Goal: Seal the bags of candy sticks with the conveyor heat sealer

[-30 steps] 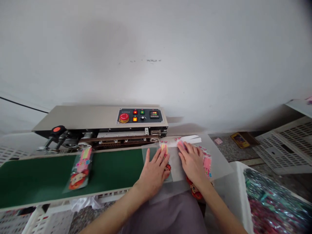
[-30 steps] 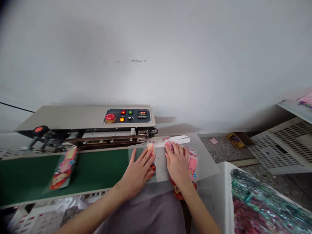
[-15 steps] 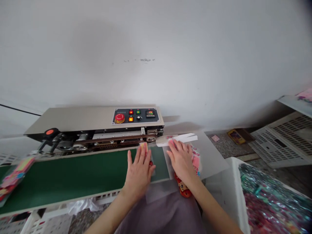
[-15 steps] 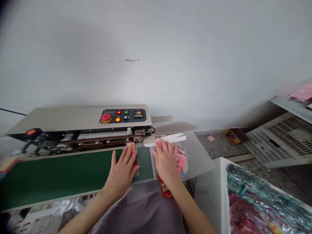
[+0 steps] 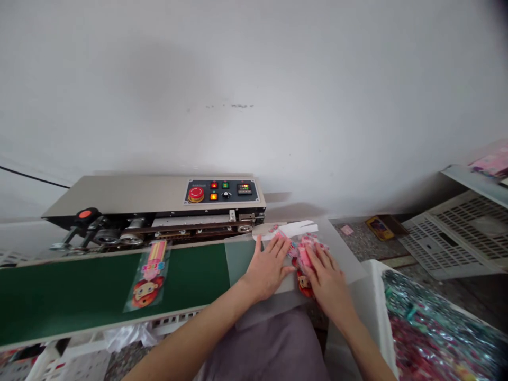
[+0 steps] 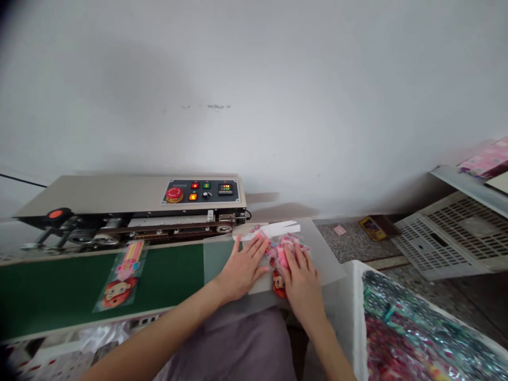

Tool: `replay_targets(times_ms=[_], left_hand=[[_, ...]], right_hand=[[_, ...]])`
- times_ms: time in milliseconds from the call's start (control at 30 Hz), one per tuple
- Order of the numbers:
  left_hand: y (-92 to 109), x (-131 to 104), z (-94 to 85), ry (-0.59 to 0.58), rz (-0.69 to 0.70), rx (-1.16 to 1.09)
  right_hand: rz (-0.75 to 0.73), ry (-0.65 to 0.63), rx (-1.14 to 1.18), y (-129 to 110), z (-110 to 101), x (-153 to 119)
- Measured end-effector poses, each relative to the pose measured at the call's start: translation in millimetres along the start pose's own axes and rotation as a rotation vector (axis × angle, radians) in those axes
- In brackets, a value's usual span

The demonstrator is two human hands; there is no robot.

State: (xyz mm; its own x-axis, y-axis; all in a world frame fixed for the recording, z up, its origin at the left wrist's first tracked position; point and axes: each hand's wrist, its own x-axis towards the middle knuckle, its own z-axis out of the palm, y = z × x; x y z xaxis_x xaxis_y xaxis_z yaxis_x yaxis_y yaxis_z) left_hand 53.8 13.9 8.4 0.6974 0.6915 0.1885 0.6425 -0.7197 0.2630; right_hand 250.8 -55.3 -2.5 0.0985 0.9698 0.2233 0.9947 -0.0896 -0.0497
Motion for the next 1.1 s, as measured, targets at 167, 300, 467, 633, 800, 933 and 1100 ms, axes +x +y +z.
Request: replay_targets(times_ms=[167, 300, 467, 633, 800, 933, 1100], left_hand=[[-3.0, -8.7, -6.5, 0.005, -0.040, 0.076], [15.1, 13.7, -9.1, 0.028, -0.100, 0.117], [23.7, 29.7, -3.3, 0.009, -0.097, 0.144], [10.3, 18.0, -6.0, 0.024, -0.044, 0.170], [3.1, 13.0, -16.8, -0.030, -0.049, 0.235], [14.3, 24.5, -14.4, -0.050, -0.048, 0.217], [23.5, 37.5, -4.7, -0.040, -0.023, 0.144]], right_hand=[[0.090, 0.036, -0.001, 1.7, 4.8, 10.8], [0.125, 0.039, -0.055, -3.0, 4.5, 17.0], [0.146, 0.046, -0.098, 0.1, 6.1, 12.8], [-0.010, 0.043, -0.118, -2.4, 6.8, -1.1], [0.051, 0.057, -0.159, 4.1, 2.0, -2.6], [0.056, 0.050, -0.183, 2.8, 1.7, 5.9], [0.096, 0.038, -0.185, 1.9, 1.8, 20.5]])
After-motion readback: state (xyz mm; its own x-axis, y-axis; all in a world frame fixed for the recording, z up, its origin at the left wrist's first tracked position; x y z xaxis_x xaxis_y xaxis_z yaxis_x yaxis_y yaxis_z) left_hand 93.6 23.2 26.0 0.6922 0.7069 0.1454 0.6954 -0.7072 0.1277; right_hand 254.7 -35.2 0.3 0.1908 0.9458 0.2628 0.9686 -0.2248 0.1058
